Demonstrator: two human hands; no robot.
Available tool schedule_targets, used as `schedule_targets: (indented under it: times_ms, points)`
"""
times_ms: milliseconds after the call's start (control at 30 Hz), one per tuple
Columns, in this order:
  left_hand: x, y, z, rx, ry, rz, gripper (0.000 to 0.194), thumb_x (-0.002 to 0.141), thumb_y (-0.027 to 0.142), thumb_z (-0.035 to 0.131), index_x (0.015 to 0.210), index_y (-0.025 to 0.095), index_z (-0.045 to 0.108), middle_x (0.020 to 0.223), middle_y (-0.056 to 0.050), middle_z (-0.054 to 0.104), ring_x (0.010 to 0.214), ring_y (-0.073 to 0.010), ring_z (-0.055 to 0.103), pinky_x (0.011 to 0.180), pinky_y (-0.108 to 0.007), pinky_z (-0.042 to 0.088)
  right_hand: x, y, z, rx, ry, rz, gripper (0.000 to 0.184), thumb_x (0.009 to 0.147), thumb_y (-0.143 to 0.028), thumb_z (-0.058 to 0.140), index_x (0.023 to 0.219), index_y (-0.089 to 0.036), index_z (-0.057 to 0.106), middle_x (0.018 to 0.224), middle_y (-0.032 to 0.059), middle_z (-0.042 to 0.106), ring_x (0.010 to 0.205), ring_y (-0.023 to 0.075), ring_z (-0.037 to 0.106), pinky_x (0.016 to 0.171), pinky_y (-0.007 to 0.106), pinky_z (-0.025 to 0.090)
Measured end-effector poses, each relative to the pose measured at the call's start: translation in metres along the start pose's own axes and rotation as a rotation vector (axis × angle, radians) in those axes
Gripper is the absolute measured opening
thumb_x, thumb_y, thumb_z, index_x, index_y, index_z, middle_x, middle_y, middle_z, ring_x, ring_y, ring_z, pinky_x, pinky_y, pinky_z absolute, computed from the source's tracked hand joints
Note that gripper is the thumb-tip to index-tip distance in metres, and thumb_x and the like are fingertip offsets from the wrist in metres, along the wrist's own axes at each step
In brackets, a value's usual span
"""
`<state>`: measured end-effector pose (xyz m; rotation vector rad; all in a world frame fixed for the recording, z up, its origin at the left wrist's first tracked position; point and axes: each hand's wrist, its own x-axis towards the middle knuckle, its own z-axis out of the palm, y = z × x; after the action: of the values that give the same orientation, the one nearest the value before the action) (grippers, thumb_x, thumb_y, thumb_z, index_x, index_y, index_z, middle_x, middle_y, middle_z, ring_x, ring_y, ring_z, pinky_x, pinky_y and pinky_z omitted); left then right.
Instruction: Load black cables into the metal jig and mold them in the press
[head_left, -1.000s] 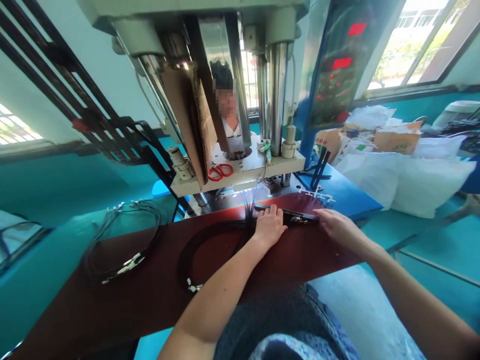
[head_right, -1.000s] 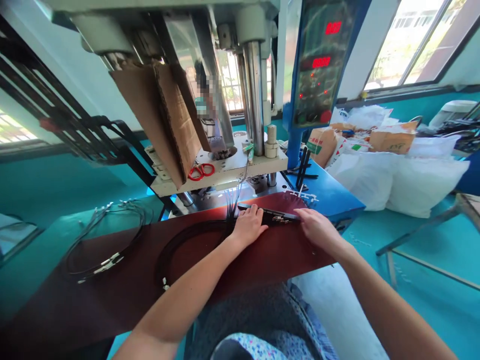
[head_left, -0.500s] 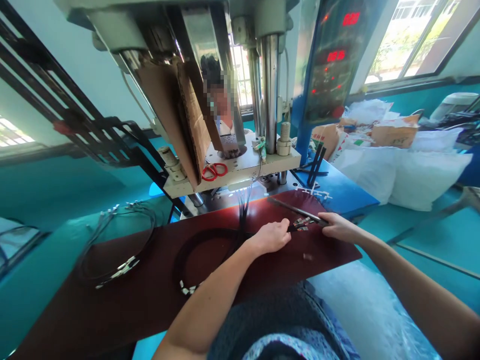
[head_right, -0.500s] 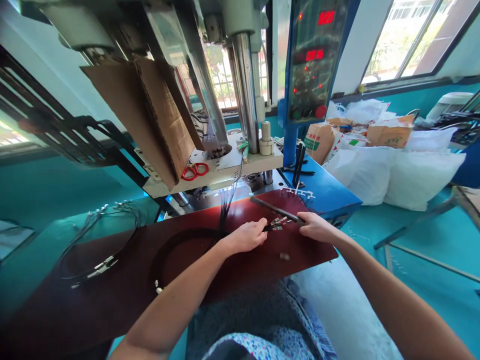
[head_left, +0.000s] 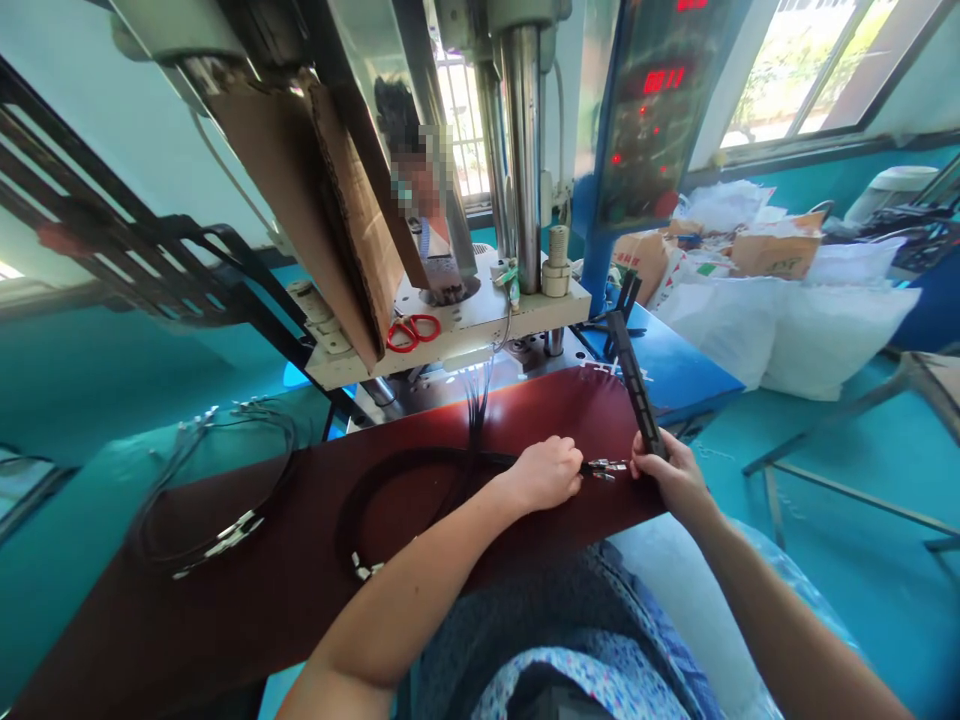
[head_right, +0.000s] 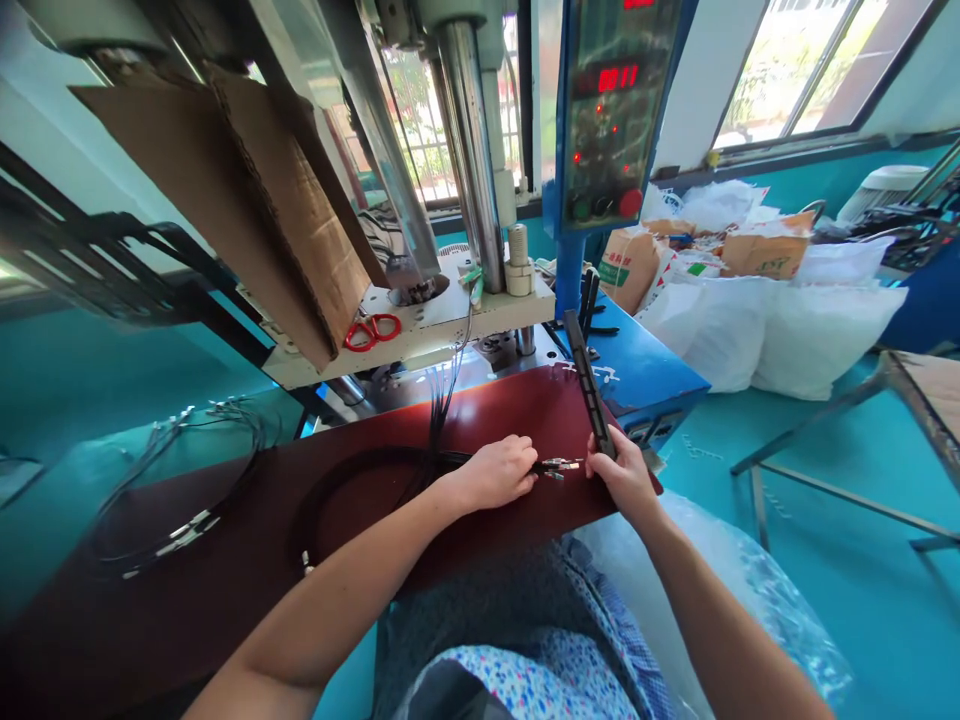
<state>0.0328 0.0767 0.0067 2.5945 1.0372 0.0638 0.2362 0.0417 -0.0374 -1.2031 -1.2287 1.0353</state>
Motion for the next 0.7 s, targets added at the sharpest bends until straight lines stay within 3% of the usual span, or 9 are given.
schedule_targets:
  times_ms: [67, 133, 233, 367, 433, 600, 700]
  points:
    - [-0.001, -0.002, -0.008, -0.306, -0.084, -0.041, 0.012, 0.083, 0.025, 0.040, 0.087, 0.016, 0.049, 0.078, -0.004, 0.059, 0.068, -0.0149, 0.057, 0.061, -0.026, 0.045, 0.001, -0.004, 0.005, -0.027, 0.041, -0.039, 0.009, 0.074, -0.026, 0.059, 0.075, -0.019, 0.054, 0.066, -0.0015, 0.058, 0.062, 0.0133, 0.051, 0.061, 0.025, 0.038]
    - [-0.003, -0.006, -0.015, -0.676, -0.237, -0.070, 0.015, 0.084, 0.028, 0.038, 0.092, 0.018, 0.046, 0.064, 0.003, 0.052, 0.047, -0.0083, 0.046, 0.045, -0.020, 0.037, 0.003, -0.011, 0.010, -0.015, 0.060, -0.093, 0.013, 0.077, -0.032, 0.059, 0.083, -0.020, 0.058, 0.085, 0.0022, 0.063, 0.075, 0.0156, 0.055, 0.071, 0.028, 0.041]
    - [-0.006, -0.010, -0.021, -0.988, -0.342, -0.048, 0.021, 0.082, 0.036, 0.044, 0.087, 0.016, 0.049, 0.055, 0.007, 0.042, 0.040, -0.0051, 0.035, 0.037, -0.017, 0.026, 0.006, -0.024, 0.019, 0.006, 0.005, -0.130, 0.015, 0.079, -0.032, 0.058, 0.090, -0.021, 0.059, 0.101, 0.0038, 0.063, 0.080, 0.0166, 0.056, 0.077, 0.029, 0.043]
    - [-0.002, -0.007, -0.022, -1.051, -0.231, -0.067, 0.030, 0.082, 0.043, 0.046, 0.073, 0.015, 0.049, 0.053, 0.005, 0.042, 0.039, -0.0054, 0.036, 0.035, -0.019, 0.026, 0.007, -0.039, 0.032, 0.048, -0.124, -0.125, 0.011, 0.080, -0.031, 0.057, 0.087, -0.023, 0.059, 0.105, 0.0022, 0.064, 0.082, 0.0159, 0.057, 0.075, 0.028, 0.044]
    - [0.004, -0.003, -0.024, -1.019, -0.183, -0.081, 0.030, 0.083, 0.041, 0.046, 0.068, 0.015, 0.047, 0.052, 0.005, 0.044, 0.040, -0.0064, 0.040, 0.037, -0.019, 0.031, 0.007, -0.041, 0.039, 0.012, -0.123, -0.155, 0.011, 0.080, -0.031, 0.058, 0.088, -0.023, 0.058, 0.110, 0.0016, 0.062, 0.088, 0.0156, 0.056, 0.079, 0.026, 0.042]
    - [0.017, -0.002, -0.024, -1.035, -0.223, -0.063, 0.023, 0.086, 0.022, 0.043, 0.065, 0.013, 0.046, 0.054, 0.004, 0.048, 0.040, -0.0041, 0.042, 0.043, -0.019, 0.036, 0.006, -0.033, 0.056, -0.020, -0.078, -0.166, 0.017, 0.081, -0.033, 0.059, 0.094, -0.022, 0.058, 0.114, 0.0034, 0.060, 0.082, 0.0148, 0.057, 0.068, 0.024, 0.044]
    - [0.015, -0.008, -0.013, -1.172, -0.207, 0.024, 0.024, 0.085, 0.026, 0.047, 0.065, 0.013, 0.047, 0.053, 0.004, 0.044, 0.040, -0.0035, 0.039, 0.040, -0.017, 0.031, 0.005, -0.025, 0.063, 0.019, -0.071, -0.159, 0.018, 0.082, -0.032, 0.058, 0.095, -0.021, 0.058, 0.114, 0.0051, 0.060, 0.086, 0.0160, 0.058, 0.072, 0.026, 0.045]
